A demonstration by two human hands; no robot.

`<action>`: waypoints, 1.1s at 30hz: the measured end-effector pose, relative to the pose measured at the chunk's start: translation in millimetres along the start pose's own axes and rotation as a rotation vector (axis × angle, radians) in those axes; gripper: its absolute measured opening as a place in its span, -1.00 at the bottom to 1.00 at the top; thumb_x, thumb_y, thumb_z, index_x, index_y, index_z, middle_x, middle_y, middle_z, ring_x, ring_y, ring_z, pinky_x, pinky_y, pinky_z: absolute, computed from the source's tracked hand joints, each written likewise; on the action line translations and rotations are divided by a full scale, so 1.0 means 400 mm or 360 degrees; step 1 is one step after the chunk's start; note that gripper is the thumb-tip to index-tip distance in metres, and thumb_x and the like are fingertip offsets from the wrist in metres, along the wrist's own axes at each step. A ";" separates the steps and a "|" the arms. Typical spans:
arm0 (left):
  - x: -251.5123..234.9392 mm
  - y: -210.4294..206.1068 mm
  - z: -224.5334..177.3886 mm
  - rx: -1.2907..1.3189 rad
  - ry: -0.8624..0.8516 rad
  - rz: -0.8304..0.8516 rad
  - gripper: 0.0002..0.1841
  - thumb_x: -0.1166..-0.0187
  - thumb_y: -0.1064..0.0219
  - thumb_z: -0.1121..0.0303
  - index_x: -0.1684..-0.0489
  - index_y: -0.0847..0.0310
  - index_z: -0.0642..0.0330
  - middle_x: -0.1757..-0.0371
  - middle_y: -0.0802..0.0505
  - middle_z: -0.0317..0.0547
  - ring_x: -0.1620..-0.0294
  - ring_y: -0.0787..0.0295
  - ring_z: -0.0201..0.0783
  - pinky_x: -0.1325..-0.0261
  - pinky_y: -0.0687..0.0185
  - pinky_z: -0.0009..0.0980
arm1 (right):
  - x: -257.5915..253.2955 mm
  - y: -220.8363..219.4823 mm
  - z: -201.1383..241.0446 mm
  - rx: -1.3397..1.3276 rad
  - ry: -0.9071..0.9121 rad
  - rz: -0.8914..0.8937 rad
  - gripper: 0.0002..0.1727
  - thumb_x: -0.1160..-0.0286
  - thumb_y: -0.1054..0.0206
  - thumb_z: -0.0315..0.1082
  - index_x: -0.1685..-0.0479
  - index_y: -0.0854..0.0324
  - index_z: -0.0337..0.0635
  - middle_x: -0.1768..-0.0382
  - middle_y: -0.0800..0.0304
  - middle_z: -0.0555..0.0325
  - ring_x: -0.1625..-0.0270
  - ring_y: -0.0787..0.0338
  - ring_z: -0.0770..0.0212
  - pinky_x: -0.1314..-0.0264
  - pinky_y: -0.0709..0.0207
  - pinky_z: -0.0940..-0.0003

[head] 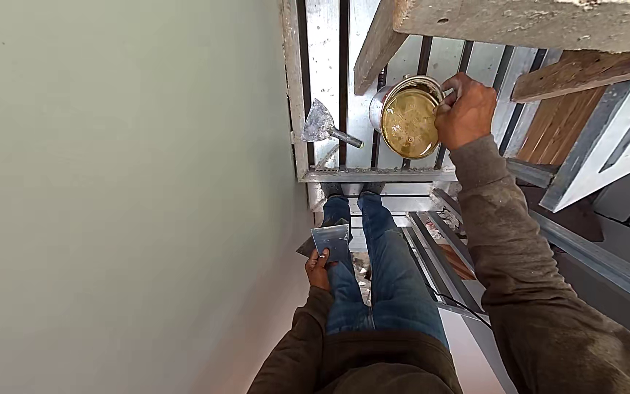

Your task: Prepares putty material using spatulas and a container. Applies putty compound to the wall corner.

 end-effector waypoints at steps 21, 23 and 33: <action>0.009 0.021 -0.002 0.0123 -0.0185 0.0048 -0.71 -0.59 -0.21 0.45 -0.12 -0.70 0.43 0.15 -0.92 0.03 0.26 -0.90 -0.22 0.23 -0.87 -0.29 | -0.270 -0.666 0.438 0.0418 0.1408 0.0264 -0.67 -0.71 0.00 -0.58 -0.32 -0.53 -0.43 -0.14 -0.70 -0.40 -0.30 -0.69 -0.42 -0.27 -0.57 -0.19; 0.012 0.015 -0.006 0.0170 -0.0193 0.0054 -0.70 -0.62 -0.17 0.47 -0.16 -0.66 0.45 0.11 -0.92 0.02 0.21 -0.91 -0.21 0.18 -0.89 -0.25 | -0.239 -0.693 0.402 0.0355 0.1316 0.0395 -0.65 -0.68 -0.04 -0.60 -0.34 -0.55 -0.38 -0.19 -0.70 -0.38 -0.33 -0.68 -0.40 -0.26 -0.58 -0.21; 0.059 -0.073 -0.103 0.0202 -0.0302 0.0289 -0.64 -0.71 -0.08 0.50 -0.38 -0.50 0.51 -0.07 -0.88 0.10 -0.01 -0.89 -0.11 -0.11 -0.86 -0.12 | 0.334 -0.429 -0.126 -0.0733 0.0077 0.0781 -0.66 -0.61 -0.38 -0.20 -0.15 -0.67 -0.27 0.12 -0.84 -0.15 0.11 -0.86 -0.09 -0.06 -0.73 -0.19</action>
Point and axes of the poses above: each hand's wrist, its own x-axis away from the middle knuckle, its own y-axis out of the back of the hand, z = x × y, the point moved 3 cm from there along -x, towards the middle knuckle
